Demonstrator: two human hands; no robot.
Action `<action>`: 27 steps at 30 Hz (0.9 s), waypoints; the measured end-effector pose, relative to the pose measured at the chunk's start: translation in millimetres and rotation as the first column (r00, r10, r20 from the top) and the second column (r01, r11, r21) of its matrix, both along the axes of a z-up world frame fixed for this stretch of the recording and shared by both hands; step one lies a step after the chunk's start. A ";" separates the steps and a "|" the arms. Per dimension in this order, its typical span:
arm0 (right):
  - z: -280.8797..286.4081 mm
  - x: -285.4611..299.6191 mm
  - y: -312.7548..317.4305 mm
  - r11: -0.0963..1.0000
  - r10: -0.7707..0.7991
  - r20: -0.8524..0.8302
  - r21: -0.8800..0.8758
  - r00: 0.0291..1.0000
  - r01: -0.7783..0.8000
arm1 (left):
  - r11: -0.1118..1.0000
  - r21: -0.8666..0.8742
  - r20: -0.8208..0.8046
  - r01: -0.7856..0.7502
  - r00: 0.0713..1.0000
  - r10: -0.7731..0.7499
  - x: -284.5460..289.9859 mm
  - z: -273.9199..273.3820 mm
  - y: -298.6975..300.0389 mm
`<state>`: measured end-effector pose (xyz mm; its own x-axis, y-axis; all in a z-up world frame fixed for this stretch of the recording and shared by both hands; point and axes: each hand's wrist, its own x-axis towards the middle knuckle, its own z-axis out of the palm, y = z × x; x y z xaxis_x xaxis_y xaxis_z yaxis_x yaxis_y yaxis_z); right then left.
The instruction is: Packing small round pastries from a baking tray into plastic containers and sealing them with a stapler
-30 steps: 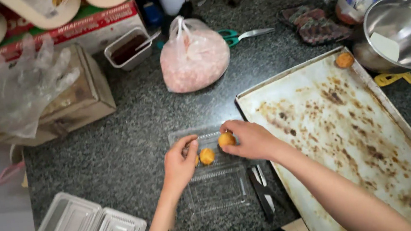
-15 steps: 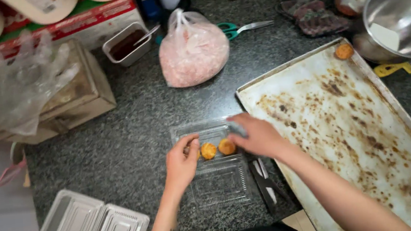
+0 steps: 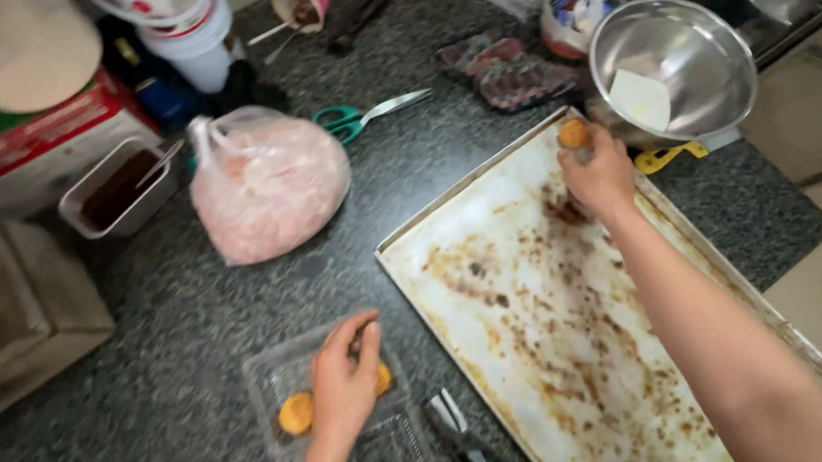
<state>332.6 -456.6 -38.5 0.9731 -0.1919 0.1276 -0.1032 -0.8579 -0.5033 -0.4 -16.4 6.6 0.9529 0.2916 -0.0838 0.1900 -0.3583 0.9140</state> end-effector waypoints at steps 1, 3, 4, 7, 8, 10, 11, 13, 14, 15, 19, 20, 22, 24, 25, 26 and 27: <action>-6.9 7.9 -2.7 0.994 -0.052 -0.093 -0.097 0.994 0.043 | 1.000 0.003 -0.022 -0.005 1.000 0.005 3.2 -0.1 -3.3; -12.6 16.3 1.2 0.978 -0.116 -0.186 -0.194 0.976 0.080 | 1.000 0.009 -0.050 -0.005 0.999 0.005 7.9 -0.4 -7.3; -11.2 16.9 8.0 0.973 -0.133 -0.221 -0.215 0.966 0.085 | 1.000 0.009 -0.099 -0.021 0.995 0.021 9.5 -0.4 -7.8; -12.7 17.8 25.4 0.964 -0.161 -0.208 -0.241 0.965 0.109 | 0.999 0.054 -0.144 -0.004 0.990 0.012 12.5 4.6 -4.9; -13.9 16.7 31.6 0.959 -0.170 -0.155 -0.252 0.973 0.128 | 0.996 0.091 -0.137 0.024 0.990 -0.011 11.3 7.1 -2.7; -9.9 10.6 40.5 0.970 -0.166 -0.101 -0.198 0.981 0.144 | 0.993 0.116 -0.102 0.031 0.995 -0.019 10.8 9.6 1.1; -6.0 8.5 45.3 0.976 -0.168 -0.038 -0.146 0.985 0.160 | 0.990 0.137 -0.060 0.039 0.998 -0.031 10.8 11.3 3.1; 0.9 4.1 47.1 0.984 -0.134 -0.057 -0.124 0.989 0.126 | 0.992 0.126 -0.090 0.016 0.996 -0.005 9.8 17.0 6.4; 5.0 2.5 48.1 0.990 -0.105 -0.071 -0.102 0.992 0.097 | 0.994 0.113 -0.116 -0.003 0.993 0.016 9.3 19.8 8.0; 3.9 5.1 46.6 0.991 -0.100 -0.073 -0.102 0.992 0.092 | 0.994 0.113 -0.118 -0.008 0.993 0.021 7.3 19.3 8.6; 11.1 10.8 42.4 0.988 -0.140 -0.126 -0.077 0.982 0.131 | 0.997 0.075 -0.106 -0.026 0.994 0.034 4.8 18.0 8.9; 14.2 8.4 43.3 0.991 -0.132 -0.132 -0.055 0.982 0.125 | 0.998 0.056 -0.094 -0.031 0.995 0.036 2.6 17.7 9.5; 31.6 -7.4 64.6 0.994 -0.106 -0.164 0.022 0.981 0.111 | 0.997 0.061 -0.086 -0.036 0.995 0.042 0.9 18.2 15.0; 48.1 -27.9 88.9 0.992 -0.067 -0.194 0.095 0.979 0.086 | 0.997 0.062 -0.078 -0.054 0.995 0.058 -5.6 10.9 21.2; 54.4 -40.5 104.0 0.986 -0.005 -0.213 0.159 0.977 0.040 | 0.993 0.087 -0.047 -0.080 0.995 0.084 -9.1 3.0 27.9; 60.7 -53.9 119.7 0.975 0.057 -0.229 0.223 0.972 -0.005 | 0.988 0.112 -0.015 -0.106 0.994 0.109 -13.2 -4.9 35.5; 60.8 -67.2 136.2 0.974 0.073 -0.229 0.225 0.971 -0.020 | 0.986 0.114 -0.015 -0.121 0.992 0.124 -17.1 -3.4 41.9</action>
